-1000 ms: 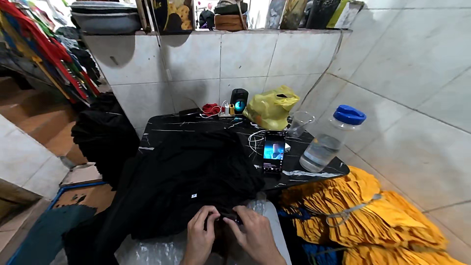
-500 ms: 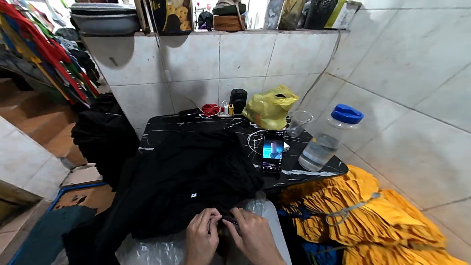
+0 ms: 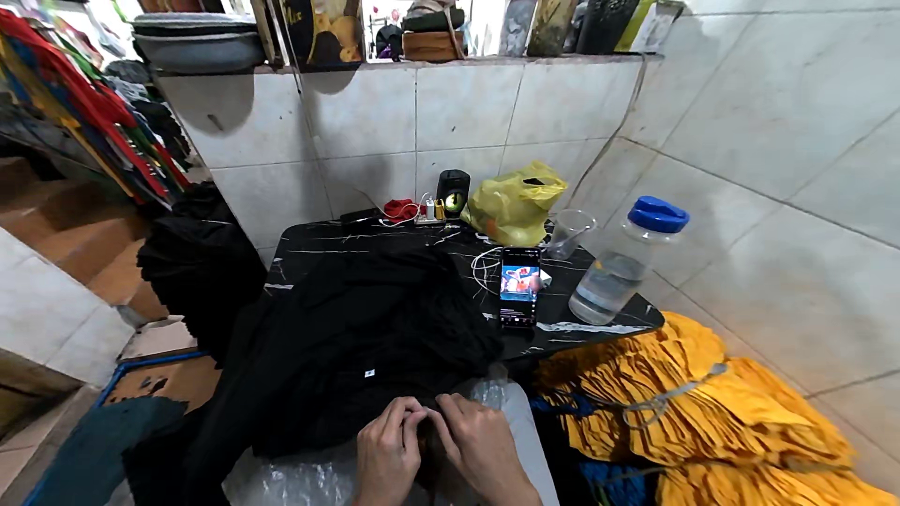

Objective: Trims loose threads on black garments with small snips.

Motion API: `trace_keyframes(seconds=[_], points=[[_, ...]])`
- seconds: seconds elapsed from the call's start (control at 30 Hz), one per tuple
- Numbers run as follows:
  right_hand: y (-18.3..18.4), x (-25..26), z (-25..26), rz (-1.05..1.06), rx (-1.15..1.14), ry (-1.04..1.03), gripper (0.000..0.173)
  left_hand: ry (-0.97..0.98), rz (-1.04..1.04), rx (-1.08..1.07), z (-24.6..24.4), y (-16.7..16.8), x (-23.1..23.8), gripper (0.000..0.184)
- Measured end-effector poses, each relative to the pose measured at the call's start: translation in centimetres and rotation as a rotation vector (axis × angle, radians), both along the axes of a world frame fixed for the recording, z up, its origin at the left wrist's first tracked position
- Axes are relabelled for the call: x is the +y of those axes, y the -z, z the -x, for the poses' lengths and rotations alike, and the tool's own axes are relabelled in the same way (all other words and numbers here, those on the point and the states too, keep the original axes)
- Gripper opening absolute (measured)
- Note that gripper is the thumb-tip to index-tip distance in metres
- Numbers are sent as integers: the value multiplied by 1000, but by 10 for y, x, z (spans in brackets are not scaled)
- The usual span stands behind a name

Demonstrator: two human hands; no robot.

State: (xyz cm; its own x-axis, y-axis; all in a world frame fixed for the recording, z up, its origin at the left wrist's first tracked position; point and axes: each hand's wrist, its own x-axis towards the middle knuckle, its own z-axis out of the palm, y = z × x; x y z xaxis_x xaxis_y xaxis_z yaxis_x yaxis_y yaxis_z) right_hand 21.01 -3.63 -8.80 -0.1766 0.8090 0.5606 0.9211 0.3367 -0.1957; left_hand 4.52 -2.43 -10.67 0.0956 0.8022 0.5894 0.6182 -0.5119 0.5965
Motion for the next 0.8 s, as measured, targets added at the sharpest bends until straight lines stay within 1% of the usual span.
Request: trace_keyframes(seconds=[0.1,0.17,0.2,0.23,0.27,0.3,0.33,0.37,0.4,0.5,0.6,0.67,0.7,0.73,0.8], points=[[-4,7,-7,-66,89,30,38,74,29,-30,3,-2,-8,19],[-16,18,-26,-82,269,102,40,159,103,-31,11,0,-15,17],[-21,27,-40,-92,377,144,41,203,186,-5,18,4,-18,16],[-23,38,-57,-100,475,182,42,249,314,57,27,9,-22,17],[-21,49,-75,-110,551,213,44,316,493,152,37,13,-25,18],[-16,60,-92,-112,589,246,52,392,679,269,46,16,-25,18],[-12,69,-106,-104,593,279,61,459,819,367,54,22,-24,22],[-9,76,-117,-93,580,300,69,492,888,415,59,28,-22,29],[-5,81,-124,-82,560,308,73,493,884,395,63,32,-22,30],[3,90,-136,-24,484,269,76,401,747,124,73,24,-26,14],[1,93,-137,-50,454,205,79,190,579,-108,80,10,-29,20],[-3,89,-131,-99,475,166,77,35,394,-215,87,5,-27,16],[-7,84,-124,-129,496,147,72,-52,298,-222,91,3,-25,15],[-10,78,-113,-163,511,124,63,-136,211,-199,96,2,-22,14],[-14,61,-78,-218,489,80,35,-271,78,-116,103,1,-14,16]])
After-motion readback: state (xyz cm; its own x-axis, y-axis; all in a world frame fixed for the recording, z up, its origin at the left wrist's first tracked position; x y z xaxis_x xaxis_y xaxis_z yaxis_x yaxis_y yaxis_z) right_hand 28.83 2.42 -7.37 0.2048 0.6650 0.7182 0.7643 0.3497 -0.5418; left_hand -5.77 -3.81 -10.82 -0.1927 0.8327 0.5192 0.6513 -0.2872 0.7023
